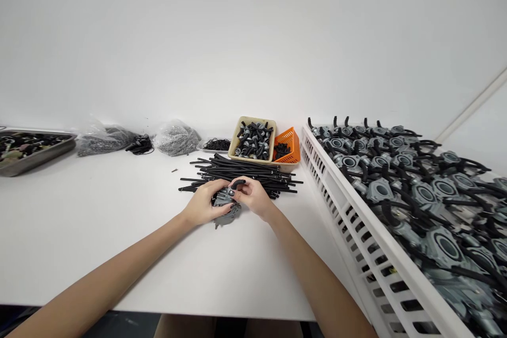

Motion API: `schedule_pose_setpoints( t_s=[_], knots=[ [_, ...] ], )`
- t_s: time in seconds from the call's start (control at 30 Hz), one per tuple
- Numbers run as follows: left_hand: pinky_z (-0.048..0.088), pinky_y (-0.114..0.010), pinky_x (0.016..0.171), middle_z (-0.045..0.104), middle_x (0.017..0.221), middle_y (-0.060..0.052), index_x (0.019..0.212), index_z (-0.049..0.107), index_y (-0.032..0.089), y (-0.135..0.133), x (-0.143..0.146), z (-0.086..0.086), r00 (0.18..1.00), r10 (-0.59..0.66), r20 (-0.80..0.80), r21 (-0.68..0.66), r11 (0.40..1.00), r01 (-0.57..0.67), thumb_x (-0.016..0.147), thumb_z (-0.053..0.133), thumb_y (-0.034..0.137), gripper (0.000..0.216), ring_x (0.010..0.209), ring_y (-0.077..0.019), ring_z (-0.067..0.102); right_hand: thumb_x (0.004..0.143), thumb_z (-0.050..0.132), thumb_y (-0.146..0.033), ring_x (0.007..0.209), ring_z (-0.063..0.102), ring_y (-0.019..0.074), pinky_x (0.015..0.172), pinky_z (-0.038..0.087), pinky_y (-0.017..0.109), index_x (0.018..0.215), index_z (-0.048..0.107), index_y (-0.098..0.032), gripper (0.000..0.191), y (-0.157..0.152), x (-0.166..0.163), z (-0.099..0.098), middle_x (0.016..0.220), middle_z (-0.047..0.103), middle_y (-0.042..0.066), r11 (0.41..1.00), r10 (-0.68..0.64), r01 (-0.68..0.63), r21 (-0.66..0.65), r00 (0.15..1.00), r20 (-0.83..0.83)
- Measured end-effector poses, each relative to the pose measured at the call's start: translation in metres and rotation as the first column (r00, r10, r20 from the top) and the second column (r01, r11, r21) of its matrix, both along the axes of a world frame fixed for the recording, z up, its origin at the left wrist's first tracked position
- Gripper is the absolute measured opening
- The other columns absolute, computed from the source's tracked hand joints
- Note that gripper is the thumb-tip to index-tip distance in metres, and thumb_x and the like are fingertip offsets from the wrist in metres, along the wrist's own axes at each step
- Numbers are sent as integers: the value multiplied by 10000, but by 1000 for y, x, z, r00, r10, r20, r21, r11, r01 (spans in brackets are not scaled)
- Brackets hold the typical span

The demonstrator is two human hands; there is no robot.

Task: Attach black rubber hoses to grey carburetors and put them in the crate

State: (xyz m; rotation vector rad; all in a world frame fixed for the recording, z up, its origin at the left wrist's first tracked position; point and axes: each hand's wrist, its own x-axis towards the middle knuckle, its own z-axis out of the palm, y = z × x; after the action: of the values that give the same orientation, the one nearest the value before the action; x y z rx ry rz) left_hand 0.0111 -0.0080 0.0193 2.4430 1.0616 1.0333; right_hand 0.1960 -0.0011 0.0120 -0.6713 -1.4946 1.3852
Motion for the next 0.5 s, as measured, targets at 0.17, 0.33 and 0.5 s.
schedule_pose_setpoints(
  t_s=[0.17, 0.33, 0.5],
  knots=[
    [497, -324, 750, 683, 864, -47, 940, 633, 187, 1, 0, -1, 999, 29, -13, 14, 999, -29, 757, 641, 396, 278, 800, -216, 641, 738, 773, -416, 896, 570, 179, 863, 458, 334, 916, 685, -215, 283, 0, 1, 1, 913, 628, 34, 999, 26, -26, 25, 999, 25],
    [496, -326, 767, 697, 896, -51, 955, 633, 190, 1, 0, -1, 1000, 16, 1, 4, 1000, -16, 751, 639, 378, 278, 815, -214, 644, 716, 789, -429, 893, 574, 175, 851, 462, 323, 886, 671, -204, 306, 3, -1, -4, 925, 624, 35, 999, 16, -18, 48, 999, 45],
    [503, -335, 805, 714, 972, -63, 969, 644, 193, 1, 0, -2, 1000, 18, 19, 11, 1000, -18, 730, 658, 354, 288, 865, -227, 663, 647, 836, -430, 811, 565, 163, 787, 475, 309, 819, 623, -205, 355, 2, -5, -5, 843, 604, 14, 999, -38, 38, 13, 999, 20]
  ],
)
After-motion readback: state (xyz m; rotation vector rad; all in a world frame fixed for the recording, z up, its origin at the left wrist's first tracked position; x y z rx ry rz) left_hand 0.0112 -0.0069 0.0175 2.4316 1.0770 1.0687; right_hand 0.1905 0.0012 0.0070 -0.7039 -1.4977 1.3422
